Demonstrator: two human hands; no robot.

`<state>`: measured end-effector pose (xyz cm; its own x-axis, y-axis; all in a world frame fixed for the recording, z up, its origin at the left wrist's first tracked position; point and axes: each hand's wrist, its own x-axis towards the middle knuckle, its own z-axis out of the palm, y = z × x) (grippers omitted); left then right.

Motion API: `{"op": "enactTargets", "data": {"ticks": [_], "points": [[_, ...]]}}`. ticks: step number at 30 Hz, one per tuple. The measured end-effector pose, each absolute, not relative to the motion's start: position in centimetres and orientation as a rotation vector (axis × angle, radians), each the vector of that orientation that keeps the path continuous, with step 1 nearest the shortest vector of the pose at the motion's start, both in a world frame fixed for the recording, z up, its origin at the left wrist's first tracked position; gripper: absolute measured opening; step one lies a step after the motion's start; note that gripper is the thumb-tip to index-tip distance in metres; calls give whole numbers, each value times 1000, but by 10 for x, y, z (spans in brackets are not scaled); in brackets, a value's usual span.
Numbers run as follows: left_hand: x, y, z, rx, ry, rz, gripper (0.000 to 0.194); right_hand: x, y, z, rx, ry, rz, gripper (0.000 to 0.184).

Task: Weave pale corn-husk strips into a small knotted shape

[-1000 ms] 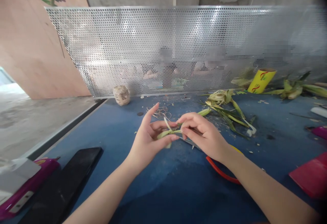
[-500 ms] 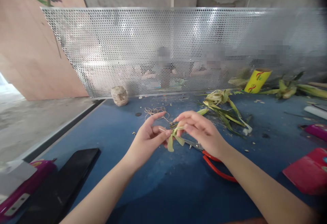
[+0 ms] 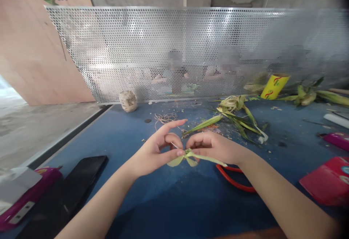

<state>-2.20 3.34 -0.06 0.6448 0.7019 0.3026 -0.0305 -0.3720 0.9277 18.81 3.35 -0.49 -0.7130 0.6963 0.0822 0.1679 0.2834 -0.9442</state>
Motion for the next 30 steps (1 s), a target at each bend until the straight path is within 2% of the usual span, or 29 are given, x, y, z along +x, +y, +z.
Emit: {"op": "enactTargets", "data": {"ticks": [3, 8, 22, 30], "points": [[-22, 34, -2, 1729, 566, 758, 58, 188, 33, -4, -832, -2166, 1262, 12], [-18, 33, -5, 1782, 610, 707, 62, 186, 29, -1, -903, -2289, 1058, 14], [-19, 30, -5, 2058, 666, 796, 60, 184, 29, 0, -1009, -2222, 924, 9], [-20, 34, -5, 2149, 762, 784, 65, 179, 22, 0, -1068, -2225, 651, 9]]}}
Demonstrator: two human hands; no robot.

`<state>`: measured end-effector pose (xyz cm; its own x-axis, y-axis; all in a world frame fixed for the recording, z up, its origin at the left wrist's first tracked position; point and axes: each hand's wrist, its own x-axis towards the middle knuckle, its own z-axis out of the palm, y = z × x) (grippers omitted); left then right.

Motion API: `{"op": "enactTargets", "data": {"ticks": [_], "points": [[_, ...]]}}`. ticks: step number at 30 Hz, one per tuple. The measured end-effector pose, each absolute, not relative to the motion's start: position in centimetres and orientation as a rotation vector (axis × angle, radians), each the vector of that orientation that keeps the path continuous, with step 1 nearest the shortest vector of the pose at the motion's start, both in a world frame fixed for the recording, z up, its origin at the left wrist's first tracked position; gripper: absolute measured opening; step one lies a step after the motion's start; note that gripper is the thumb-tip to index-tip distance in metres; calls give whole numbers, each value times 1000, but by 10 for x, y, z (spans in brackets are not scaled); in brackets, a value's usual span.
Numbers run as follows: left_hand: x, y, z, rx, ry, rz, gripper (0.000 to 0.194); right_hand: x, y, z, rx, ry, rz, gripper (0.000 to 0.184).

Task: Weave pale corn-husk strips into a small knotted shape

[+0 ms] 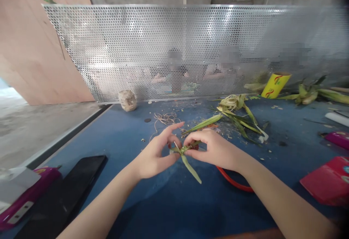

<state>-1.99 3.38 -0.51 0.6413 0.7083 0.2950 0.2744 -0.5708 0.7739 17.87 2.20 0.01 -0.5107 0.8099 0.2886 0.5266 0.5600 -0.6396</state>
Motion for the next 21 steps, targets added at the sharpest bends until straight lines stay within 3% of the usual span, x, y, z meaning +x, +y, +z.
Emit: {"op": "enactTargets", "data": {"ticks": [12, 17, 21], "points": [[-19, 32, -7, 2346, 786, 775, 73, 175, 25, -9, -1059, -2310, 389, 4], [-17, 29, -8, 2433, 859, 805, 79, 177, 27, -10, -1080, -2284, 412, 20], [-15, 28, -10, 2477, 874, 766, 80, 173, 28, -12, -1105, -2366, 304, 12]]}}
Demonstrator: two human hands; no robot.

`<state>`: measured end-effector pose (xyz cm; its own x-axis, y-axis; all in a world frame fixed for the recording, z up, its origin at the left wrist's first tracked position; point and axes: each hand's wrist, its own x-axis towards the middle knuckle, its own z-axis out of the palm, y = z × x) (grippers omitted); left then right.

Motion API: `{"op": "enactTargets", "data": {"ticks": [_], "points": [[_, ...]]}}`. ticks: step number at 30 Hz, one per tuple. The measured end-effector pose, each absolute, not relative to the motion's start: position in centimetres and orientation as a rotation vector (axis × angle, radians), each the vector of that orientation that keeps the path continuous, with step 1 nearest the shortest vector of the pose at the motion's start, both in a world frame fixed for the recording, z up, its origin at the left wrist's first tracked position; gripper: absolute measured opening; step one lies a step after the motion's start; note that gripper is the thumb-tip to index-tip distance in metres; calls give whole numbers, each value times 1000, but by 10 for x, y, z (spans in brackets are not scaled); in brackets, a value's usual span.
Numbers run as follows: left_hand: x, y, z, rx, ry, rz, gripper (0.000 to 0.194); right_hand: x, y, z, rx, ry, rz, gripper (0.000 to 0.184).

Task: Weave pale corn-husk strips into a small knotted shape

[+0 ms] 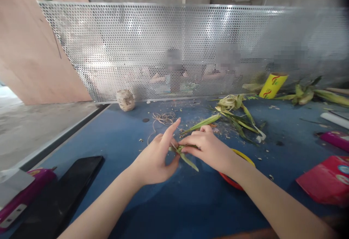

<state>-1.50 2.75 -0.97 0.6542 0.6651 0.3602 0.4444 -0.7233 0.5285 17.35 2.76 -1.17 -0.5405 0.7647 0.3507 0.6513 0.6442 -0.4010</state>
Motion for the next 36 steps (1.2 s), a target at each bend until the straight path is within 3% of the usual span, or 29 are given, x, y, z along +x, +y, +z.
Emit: {"op": "enactTargets", "data": {"ticks": [10, 14, 20, 26, 36], "points": [[-15, 32, -16, 2437, 1060, 758, 89, 166, 28, -18, -1098, -2397, -39, 8], [-17, 35, -17, 2362, 1176, 999, 82, 167, 30, -20, -994, -2231, -113, 5], [-13, 34, -9, 1770, 987, 1280, 57, 165, 28, -17, -945, -1977, 374, 10], [-8, 34, -6, 1273, 815, 1221, 67, 166, 26, -19, -801, -1853, 454, 6], [-5, 26, -2, 1288, 720, 1325, 83, 163, 26, -23, -690, -1720, 876, 4]]}}
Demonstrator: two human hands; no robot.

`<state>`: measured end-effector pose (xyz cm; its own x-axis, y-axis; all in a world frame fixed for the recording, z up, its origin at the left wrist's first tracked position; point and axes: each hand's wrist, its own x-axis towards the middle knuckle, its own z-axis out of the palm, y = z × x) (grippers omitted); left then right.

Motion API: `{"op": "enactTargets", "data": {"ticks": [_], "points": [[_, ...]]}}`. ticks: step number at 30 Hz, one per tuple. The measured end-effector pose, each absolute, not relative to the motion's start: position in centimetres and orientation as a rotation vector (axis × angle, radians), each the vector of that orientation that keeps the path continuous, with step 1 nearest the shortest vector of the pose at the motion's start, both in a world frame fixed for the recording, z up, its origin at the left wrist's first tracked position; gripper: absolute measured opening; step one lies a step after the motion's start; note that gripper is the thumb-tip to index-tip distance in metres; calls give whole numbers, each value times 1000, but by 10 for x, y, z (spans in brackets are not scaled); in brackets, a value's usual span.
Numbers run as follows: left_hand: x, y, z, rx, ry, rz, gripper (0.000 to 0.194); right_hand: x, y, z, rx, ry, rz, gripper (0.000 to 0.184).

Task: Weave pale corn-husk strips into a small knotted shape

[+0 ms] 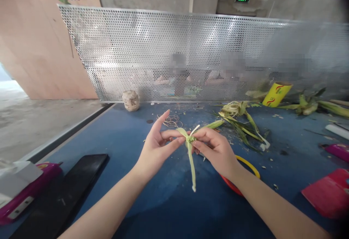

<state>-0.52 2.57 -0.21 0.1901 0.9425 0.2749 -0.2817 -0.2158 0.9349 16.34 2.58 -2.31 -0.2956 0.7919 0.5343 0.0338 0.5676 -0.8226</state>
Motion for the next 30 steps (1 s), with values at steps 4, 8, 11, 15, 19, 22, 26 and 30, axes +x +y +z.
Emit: {"op": "enactTargets", "data": {"ticks": [4, 8, 11, 15, 19, 22, 26, 30], "points": [[-5, 26, -1, 1258, 697, 1319, 81, 163, 27, -24, -703, -1716, 971, 5], [-6, 26, -2, 1251, 661, 1297, 80, 163, 27, -21, -708, -1730, 1043, 5], [-6, 25, -2, 1295, 720, 1307, 85, 162, 28, -21, -713, -1767, 1088, 4], [-6, 26, -1, 1316, 743, 1297, 85, 163, 30, -24, -747, -1781, 1095, 5], [-6, 27, -1, 1272, 716, 1249, 84, 163, 30, -26, -752, -1777, 1064, 7], [-6, 28, -2, 1259, 717, 1236, 88, 162, 28, -25, -757, -1777, 1034, 8], [-5, 27, -2, 1298, 751, 1260, 94, 162, 28, -23, -775, -1787, 1024, 9], [-4, 26, 0, 1264, 759, 1276, 90, 162, 29, -22, -763, -1777, 1072, 7]]}}
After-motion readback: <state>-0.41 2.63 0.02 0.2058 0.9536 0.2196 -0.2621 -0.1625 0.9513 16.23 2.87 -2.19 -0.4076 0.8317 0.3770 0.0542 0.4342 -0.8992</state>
